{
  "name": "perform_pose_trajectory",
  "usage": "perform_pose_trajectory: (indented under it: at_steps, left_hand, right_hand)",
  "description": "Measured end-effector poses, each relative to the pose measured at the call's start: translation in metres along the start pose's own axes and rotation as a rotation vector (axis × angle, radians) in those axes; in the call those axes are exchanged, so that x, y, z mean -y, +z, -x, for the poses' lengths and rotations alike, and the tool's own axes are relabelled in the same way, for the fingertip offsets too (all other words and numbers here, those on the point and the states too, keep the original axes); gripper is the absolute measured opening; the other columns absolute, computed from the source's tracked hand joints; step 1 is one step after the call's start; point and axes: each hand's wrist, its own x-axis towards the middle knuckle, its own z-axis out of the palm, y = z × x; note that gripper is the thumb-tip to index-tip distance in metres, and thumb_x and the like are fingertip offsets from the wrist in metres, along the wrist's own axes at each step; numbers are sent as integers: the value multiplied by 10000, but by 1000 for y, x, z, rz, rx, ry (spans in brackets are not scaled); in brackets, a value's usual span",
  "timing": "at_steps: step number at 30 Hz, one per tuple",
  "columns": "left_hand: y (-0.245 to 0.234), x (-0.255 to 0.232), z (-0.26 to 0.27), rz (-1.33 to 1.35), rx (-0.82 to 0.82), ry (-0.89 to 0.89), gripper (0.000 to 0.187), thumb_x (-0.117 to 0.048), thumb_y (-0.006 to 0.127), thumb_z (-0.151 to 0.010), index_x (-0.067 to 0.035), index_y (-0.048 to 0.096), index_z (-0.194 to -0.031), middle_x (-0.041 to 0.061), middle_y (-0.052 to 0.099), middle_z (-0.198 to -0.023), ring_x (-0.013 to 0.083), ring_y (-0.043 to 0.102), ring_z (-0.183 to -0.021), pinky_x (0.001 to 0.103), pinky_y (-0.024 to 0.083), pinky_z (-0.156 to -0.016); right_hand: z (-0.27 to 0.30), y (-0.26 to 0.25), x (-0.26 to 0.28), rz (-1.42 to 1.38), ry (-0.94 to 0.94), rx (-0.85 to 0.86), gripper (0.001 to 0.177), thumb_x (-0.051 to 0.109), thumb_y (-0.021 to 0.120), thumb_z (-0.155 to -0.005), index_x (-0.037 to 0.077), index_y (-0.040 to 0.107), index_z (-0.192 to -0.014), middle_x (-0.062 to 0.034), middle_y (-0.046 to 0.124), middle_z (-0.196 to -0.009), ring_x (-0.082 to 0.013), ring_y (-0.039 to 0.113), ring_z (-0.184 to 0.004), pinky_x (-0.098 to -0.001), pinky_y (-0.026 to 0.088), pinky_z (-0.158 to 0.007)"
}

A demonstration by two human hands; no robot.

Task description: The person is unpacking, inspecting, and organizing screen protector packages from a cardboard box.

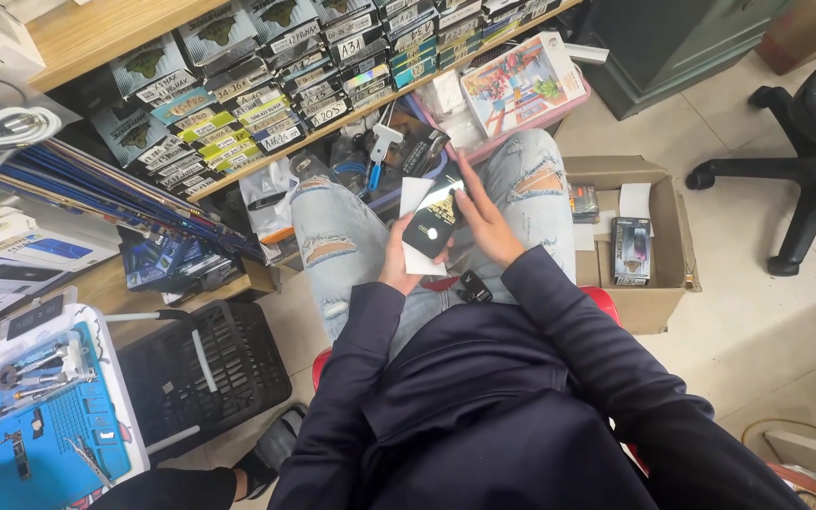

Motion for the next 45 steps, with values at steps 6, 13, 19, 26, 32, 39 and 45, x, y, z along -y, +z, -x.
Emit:
perform_pose_trajectory:
  at_steps: [6, 13, 19, 26, 32, 39, 45]
  left_hand:
    - [0, -11, 4, 72, -48, 92, 459, -456, 579, -970, -48, 651, -1167, 217, 728, -1021, 387, 688, -829, 347, 476, -451]
    - [7, -7, 5, 119, -135, 127, 429, -486, 603, -960, -96, 686, -1119, 137, 743, -969, 260, 663, -723, 310, 473, -473]
    - [7, -7, 7, 121, -116, 112, 435, -476, 608, -973, -107, 676, -1194, 147, 730, -1077, 255, 670, -777, 316, 486, -511]
    - [-1, 3, -2, 86, 13, 93, 504, -459, 551, -1014, -65, 591, -1326, 179, 692, -1145, 292, 660, -803, 344, 480, -492]
    - [-2, 2, -5, 26, 105, 71, 511, -467, 503, -1028, -71, 567, -1344, 202, 686, -1120, 349, 680, -871, 326, 483, -510]
    - [-8, 3, -10, 41, 100, 63, 485, -447, 507, -1020, -85, 572, -1335, 244, 684, -1127, 393, 674, -887, 348, 483, -515]
    - [7, -6, -1, -77, 133, 55, 487, -503, 468, -1013, -94, 616, -1233, 227, 706, -945, 301, 672, -693, 330, 478, -497]
  right_hand:
    - [1, 7, -16, 2, 67, 288, 576, 316, 374, -1114, 305, 174, -1654, -246, 262, -1651, -213, 774, -765, -458, 599, -907]
    - [1, 0, -23, 124, 42, 410, 480, 346, 498, -1074, 237, 499, -1542, -151, 524, -1193, -230, 751, -989, -426, 556, -929]
    - [2, -6, -16, -5, 103, 441, 449, 348, 512, -1064, 203, 589, -1481, -119, 482, -1191, -250, 740, -1033, -441, 538, -987]
    - [-5, -5, -24, 33, 27, 292, 416, 335, 468, -1128, 129, 799, -983, -77, 740, -791, -147, 689, -880, -415, 368, -1080]
    - [2, -4, -3, -53, 25, 83, 447, 329, 522, -1119, 79, 750, -827, -108, 701, -1007, -169, 609, -979, -391, 469, -970]
    - [-17, -22, -68, -280, 80, 9, 499, 403, 416, -1125, 83, 556, -1481, -54, 463, -1312, -150, 585, -963, -383, 566, -860]
    - [1, -3, 0, 26, -27, 108, 604, 353, 423, -1125, 154, 203, -1652, -260, 178, -1688, -470, 371, -1446, -549, 460, -1073]
